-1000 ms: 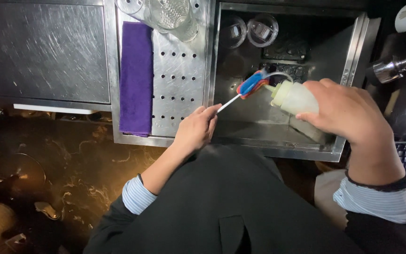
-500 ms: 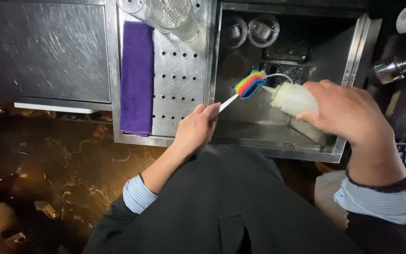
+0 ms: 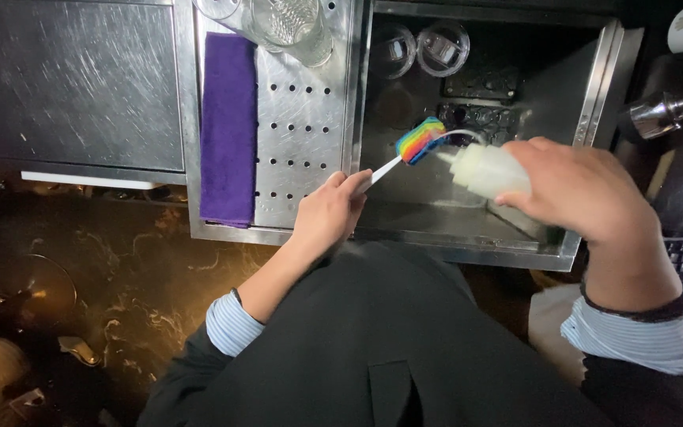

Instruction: The person fills a squeeze bottle with water, then uses a long-handled brush to scrub the inside of several glasses in a sink. They rinse the glasses under running water and place them on a drying rack.

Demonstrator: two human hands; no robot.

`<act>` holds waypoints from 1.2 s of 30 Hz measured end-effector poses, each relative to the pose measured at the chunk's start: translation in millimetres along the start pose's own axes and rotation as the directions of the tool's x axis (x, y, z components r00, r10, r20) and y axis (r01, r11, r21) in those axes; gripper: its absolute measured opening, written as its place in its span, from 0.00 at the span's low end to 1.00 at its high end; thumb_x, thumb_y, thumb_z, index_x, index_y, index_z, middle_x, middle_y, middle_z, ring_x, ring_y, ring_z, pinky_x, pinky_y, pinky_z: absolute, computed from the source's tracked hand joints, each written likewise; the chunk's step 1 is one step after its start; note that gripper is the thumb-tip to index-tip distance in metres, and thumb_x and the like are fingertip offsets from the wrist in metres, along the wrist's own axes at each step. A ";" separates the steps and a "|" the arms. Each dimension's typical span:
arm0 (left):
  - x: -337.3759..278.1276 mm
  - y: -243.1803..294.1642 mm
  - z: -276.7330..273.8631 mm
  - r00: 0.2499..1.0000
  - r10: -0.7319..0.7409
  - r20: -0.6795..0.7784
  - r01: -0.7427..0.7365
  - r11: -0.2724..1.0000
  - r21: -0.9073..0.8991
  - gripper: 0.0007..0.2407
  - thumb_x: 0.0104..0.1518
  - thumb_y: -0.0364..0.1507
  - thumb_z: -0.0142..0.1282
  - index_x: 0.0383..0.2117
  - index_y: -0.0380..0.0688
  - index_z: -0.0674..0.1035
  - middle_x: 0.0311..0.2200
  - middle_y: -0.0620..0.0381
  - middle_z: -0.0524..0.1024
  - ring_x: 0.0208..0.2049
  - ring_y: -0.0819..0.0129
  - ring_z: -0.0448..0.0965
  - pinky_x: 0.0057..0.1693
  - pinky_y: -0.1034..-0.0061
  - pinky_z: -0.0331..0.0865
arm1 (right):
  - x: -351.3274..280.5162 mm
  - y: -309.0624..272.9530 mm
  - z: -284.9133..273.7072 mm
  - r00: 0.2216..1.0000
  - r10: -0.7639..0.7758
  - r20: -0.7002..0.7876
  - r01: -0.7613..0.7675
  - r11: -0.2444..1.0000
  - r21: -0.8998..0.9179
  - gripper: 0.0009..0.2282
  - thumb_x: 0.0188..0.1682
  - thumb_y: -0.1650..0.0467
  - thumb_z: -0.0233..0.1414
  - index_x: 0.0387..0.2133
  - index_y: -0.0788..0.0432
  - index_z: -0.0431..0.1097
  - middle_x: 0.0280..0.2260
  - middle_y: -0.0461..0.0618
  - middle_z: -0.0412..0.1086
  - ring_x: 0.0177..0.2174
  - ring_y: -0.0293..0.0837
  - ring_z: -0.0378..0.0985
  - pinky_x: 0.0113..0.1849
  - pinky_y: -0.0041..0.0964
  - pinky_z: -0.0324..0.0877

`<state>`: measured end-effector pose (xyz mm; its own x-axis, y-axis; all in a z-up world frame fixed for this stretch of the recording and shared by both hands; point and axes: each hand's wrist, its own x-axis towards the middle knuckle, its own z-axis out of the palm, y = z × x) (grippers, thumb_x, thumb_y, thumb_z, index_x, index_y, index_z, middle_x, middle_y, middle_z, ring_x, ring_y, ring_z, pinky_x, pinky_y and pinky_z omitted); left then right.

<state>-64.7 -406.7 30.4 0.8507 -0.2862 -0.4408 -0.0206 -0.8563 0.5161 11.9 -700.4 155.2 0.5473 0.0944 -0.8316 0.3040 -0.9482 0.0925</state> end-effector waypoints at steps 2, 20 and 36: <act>0.4 0.7 -0.5 1.000 -0.007 0.007 0.007 1.000 -0.003 0.17 0.64 0.32 0.52 0.60 0.59 0.73 0.36 0.56 0.71 0.31 0.51 0.80 0.33 0.53 0.74 | 4.1 -0.6 4.6 1.000 -0.017 -0.008 0.017 1.000 0.004 0.26 0.48 0.51 0.52 0.57 0.46 0.61 0.47 0.43 0.72 0.41 0.50 0.83 0.39 0.49 0.81; -0.9 -0.8 -2.5 0.999 0.050 -0.010 -0.049 0.993 0.110 0.17 0.65 0.31 0.50 0.60 0.62 0.73 0.35 0.56 0.71 0.31 0.57 0.76 0.30 0.60 0.75 | 13.6 6.5 10.6 0.999 0.029 -0.036 -0.030 0.999 -0.022 0.28 0.49 0.50 0.51 0.60 0.46 0.60 0.47 0.42 0.74 0.42 0.48 0.83 0.39 0.48 0.82; -7.1 -5.3 -10.1 1.000 0.012 0.012 -0.012 0.999 0.034 0.17 0.67 0.35 0.45 0.62 0.65 0.71 0.34 0.57 0.67 0.36 0.53 0.77 0.34 0.53 0.70 | 79.0 50.9 107.8 0.908 -0.009 -0.418 0.391 0.373 0.841 0.33 0.38 0.69 0.63 0.59 0.61 0.58 0.54 0.53 0.66 0.50 0.44 0.68 0.51 0.37 0.63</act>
<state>-65.4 -395.8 38.2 0.8443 -0.3012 -0.4432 -0.0486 -0.8667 0.4964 -13.5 -773.9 35.1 0.8208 0.2209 -0.5268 -0.3286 -0.5719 -0.7516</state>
